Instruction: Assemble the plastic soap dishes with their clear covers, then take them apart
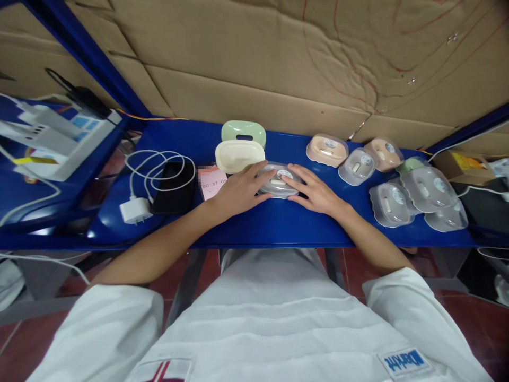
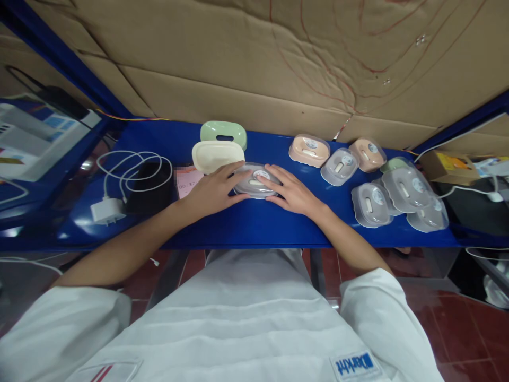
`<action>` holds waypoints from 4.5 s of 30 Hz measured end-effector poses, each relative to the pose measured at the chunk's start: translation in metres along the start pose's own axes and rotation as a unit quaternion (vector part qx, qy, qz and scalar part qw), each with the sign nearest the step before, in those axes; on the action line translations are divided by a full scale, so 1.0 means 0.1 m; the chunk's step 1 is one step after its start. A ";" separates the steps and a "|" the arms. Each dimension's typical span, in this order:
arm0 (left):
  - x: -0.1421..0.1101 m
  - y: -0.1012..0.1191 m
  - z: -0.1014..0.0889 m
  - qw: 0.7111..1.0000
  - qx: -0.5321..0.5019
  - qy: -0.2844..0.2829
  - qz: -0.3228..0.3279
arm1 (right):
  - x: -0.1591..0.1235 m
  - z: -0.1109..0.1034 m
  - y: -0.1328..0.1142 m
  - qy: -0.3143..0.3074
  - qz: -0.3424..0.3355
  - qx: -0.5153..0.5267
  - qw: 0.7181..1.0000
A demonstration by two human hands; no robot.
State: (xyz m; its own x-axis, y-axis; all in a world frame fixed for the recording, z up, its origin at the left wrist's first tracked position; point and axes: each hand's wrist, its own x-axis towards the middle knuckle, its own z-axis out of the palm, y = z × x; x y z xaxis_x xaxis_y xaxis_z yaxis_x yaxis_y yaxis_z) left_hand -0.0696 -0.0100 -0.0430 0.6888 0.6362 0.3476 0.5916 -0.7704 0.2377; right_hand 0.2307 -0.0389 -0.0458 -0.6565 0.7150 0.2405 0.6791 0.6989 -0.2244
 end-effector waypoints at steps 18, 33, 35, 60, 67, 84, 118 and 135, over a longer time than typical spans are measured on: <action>0.01 0.02 0.02 1.000 -0.015 0.015 0.007 | -0.06 0.06 0.04 0.031 -0.036 0.004 0.999; 0.02 -0.02 -0.03 1.000 -0.014 0.006 0.013 | -0.04 0.06 0.00 0.028 -0.011 -0.024 0.999; 0.03 0.00 -0.09 1.000 0.012 0.019 0.004 | -0.04 0.04 0.04 0.024 0.006 -0.036 0.999; 0.52 -0.81 -0.24 0.985 0.142 -0.009 -0.093 | 0.02 0.06 -0.14 0.009 -0.047 0.017 0.999; 0.63 -0.89 -0.37 0.979 0.150 -0.011 -0.134 | 0.02 0.04 -0.07 0.028 0.018 0.010 0.999; 0.21 0.07 -0.08 0.972 0.096 -0.064 0.206 | 0.02 0.03 -0.10 0.034 -0.078 -0.045 0.995; 0.73 -1.14 -0.24 0.978 0.126 -0.113 -0.122 | 0.03 0.10 -0.15 0.031 -0.059 -0.005 0.998; 0.12 -0.09 -0.24 0.993 0.048 -0.048 0.096 | 0.03 0.10 -0.02 0.058 -0.012 0.036 0.998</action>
State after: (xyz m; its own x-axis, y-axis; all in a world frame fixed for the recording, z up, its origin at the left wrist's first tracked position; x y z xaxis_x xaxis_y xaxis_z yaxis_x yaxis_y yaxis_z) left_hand -0.0763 0.0040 -0.0194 0.8265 0.4833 0.2886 0.4802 -0.8729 0.0865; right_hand 0.2242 -0.0381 -0.0545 -0.6270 0.6948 0.3523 0.6362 0.7177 -0.2833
